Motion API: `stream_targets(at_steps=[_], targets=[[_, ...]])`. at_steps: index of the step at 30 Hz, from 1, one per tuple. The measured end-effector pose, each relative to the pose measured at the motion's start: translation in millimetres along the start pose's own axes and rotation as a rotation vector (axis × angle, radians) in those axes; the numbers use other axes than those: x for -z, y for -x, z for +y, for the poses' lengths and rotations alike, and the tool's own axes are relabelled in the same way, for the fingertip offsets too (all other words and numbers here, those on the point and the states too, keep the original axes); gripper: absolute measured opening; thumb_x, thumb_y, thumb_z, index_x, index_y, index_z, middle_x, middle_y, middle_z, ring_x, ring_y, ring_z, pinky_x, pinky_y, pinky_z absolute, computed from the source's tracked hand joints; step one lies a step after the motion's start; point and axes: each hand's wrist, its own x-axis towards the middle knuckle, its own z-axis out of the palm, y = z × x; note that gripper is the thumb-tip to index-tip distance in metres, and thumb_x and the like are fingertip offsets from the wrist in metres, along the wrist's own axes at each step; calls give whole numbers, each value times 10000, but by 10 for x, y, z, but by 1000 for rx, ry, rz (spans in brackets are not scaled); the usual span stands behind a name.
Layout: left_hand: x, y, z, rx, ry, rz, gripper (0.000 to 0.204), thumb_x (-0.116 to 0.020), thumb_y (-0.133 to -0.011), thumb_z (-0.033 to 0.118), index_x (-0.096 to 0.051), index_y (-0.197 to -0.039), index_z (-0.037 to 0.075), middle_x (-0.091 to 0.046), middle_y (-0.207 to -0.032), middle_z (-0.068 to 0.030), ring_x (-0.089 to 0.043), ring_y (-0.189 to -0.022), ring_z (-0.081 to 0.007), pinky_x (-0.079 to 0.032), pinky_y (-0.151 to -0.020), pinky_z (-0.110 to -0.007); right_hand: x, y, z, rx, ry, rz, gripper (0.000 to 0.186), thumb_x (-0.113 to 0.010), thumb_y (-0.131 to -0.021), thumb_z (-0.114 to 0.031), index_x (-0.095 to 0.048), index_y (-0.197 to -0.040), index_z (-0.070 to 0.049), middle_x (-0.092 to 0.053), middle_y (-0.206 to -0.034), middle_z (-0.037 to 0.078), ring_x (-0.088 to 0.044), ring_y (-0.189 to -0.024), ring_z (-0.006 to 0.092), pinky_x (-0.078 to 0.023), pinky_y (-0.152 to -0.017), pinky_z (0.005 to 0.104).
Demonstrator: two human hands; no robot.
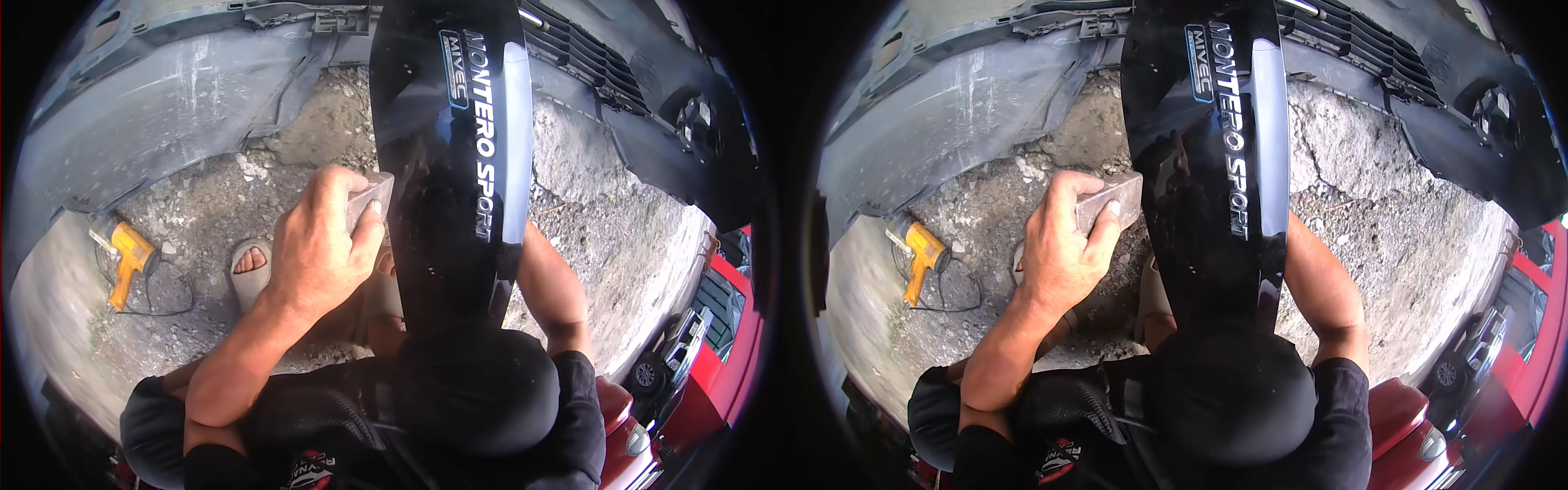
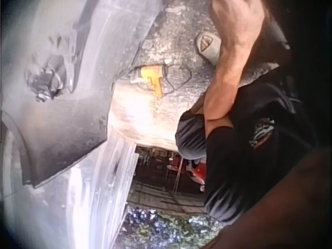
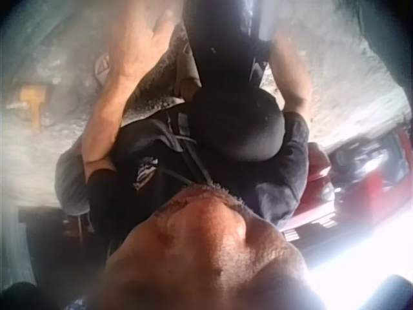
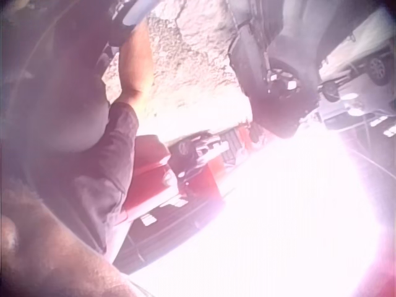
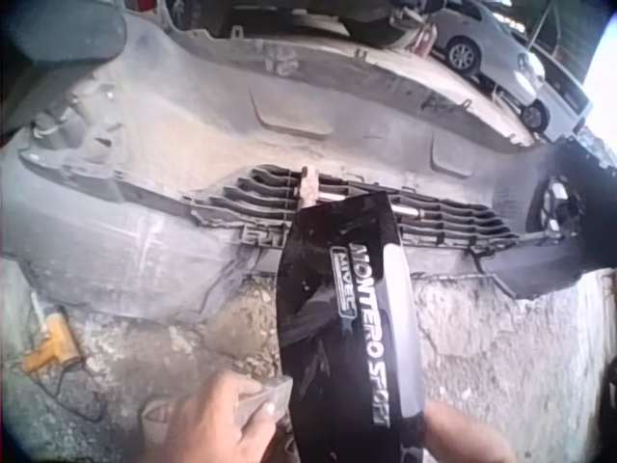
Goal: Using a heat gun and tools to repair or restore a car bumper part.
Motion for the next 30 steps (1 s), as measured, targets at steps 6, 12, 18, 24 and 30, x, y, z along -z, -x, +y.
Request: stream_targets(at_steps=[6, 12, 18, 24, 30], targets=[[-75, -5, 101, -102, 6, -67, 271, -704, -841, 55, -536, -1052, 33, -656, -939, -182, -681, -844, -402, -558, -716, -461, 2, -31, 104, -25, -8, 0, 633, -505, -1007, -520, -548, -1342, 15, -696, -1138, 152, -707, -970, 276, -590, -871, 409], [-348, -75, 182, -155, -98, -68, 289, -698, -840, 61, -504, -1054, 53, -628, -942, -171, -687, -765, -402, -594, -617, -470, 14, -21, 171, -42, -6, 11, 634, -505, -1007, -520, -547, -1344, 15, -695, -1141, 152, -706, -973, 277, -590, -875, 410], [-371, -140, 196, -118, -124, -90, 273, -687, -846, 72, -507, -1049, 48, -628, -927, -176, -691, -772, -398, -595, -621, -461, 16, -77, 139, -55, 1, 1, 635, -505, -1007, -520, -545, -1345, 16, -694, -1143, 152, -706, -977, 277, -589, -878, 411], [34, -289, -47, 140, 201, -81, 214, -646, -887, 60, -536, -1066, 21, -680, -855, -134, -692, -790, -225, -549, -727, -372, -18, -229, -3, -62, 14, -32, 636, -505, -1006, -520, -544, -1347, 16, -694, -1145, 152, -705, -980, 278, -588, -882, 411], [237, -362, -916, 350, -60, -103, 255, -645, -906, 128, -520, -1118, 61, -659, -877, -148, -674, -826, -235, -518, -723, -363, 567, -184, 313, -120, 26, 24, 638, -505, -1006, -520, -542, -1348, 17, -693, -1147, 152, -704, -984, 278, -587, -885, 412]])
